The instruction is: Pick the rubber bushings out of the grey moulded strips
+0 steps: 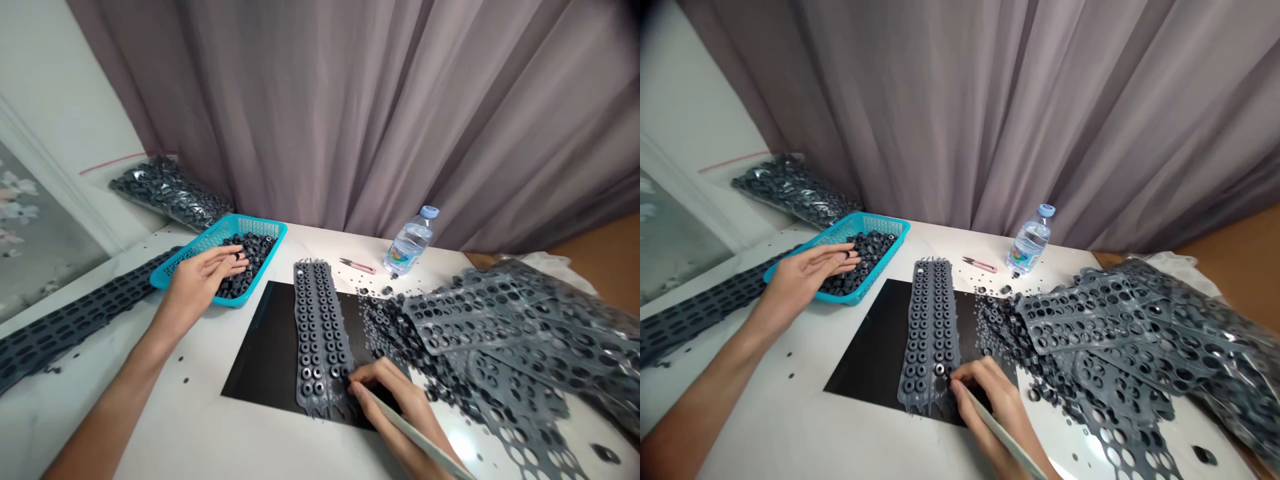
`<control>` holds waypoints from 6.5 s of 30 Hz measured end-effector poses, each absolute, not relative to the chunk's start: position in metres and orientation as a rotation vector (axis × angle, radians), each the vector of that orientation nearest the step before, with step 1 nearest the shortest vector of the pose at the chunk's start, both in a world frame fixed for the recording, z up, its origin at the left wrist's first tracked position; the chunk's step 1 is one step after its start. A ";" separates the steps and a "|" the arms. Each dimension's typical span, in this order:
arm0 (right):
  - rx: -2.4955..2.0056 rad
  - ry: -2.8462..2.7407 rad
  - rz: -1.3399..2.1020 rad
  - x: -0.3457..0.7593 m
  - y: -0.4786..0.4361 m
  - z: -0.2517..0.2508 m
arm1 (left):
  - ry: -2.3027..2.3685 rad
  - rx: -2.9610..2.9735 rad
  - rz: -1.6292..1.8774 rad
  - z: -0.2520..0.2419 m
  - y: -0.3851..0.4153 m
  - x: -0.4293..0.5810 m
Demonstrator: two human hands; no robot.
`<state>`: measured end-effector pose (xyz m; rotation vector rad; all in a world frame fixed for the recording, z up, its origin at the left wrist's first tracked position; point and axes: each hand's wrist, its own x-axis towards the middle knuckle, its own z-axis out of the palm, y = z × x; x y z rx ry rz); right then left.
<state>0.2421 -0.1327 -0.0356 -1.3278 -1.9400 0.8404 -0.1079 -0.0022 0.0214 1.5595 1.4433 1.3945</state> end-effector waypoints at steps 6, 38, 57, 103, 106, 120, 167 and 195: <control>-1.285 -2.005 0.876 0.240 -0.132 -0.033 | 1.450 1.456 1.408 0.026 -0.008 -0.101; -1.370 -1.836 0.997 0.236 -0.142 -0.034 | 0.751 0.868 0.687 0.041 -0.065 -0.022; -1.366 -1.878 1.011 0.236 -0.142 -0.027 | 0.733 0.850 0.663 0.041 -0.069 -0.017; -1.303 -1.892 0.992 0.235 -0.144 -0.018 | 0.973 1.907 0.749 -0.016 -0.079 0.014; -1.312 -1.888 0.995 0.235 -0.144 -0.018 | 0.971 1.918 0.761 -0.017 -0.079 0.015; -1.388 -1.772 1.179 0.238 -0.142 -0.021 | 1.792 2.114 1.265 0.021 -0.019 -0.097; -1.458 -1.453 1.047 0.248 -0.133 -0.033 | 0.866 0.980 0.533 -0.006 -0.082 0.008; -1.496 -1.641 0.994 0.246 -0.131 -0.031 | 0.776 0.904 0.557 0.001 -0.089 0.011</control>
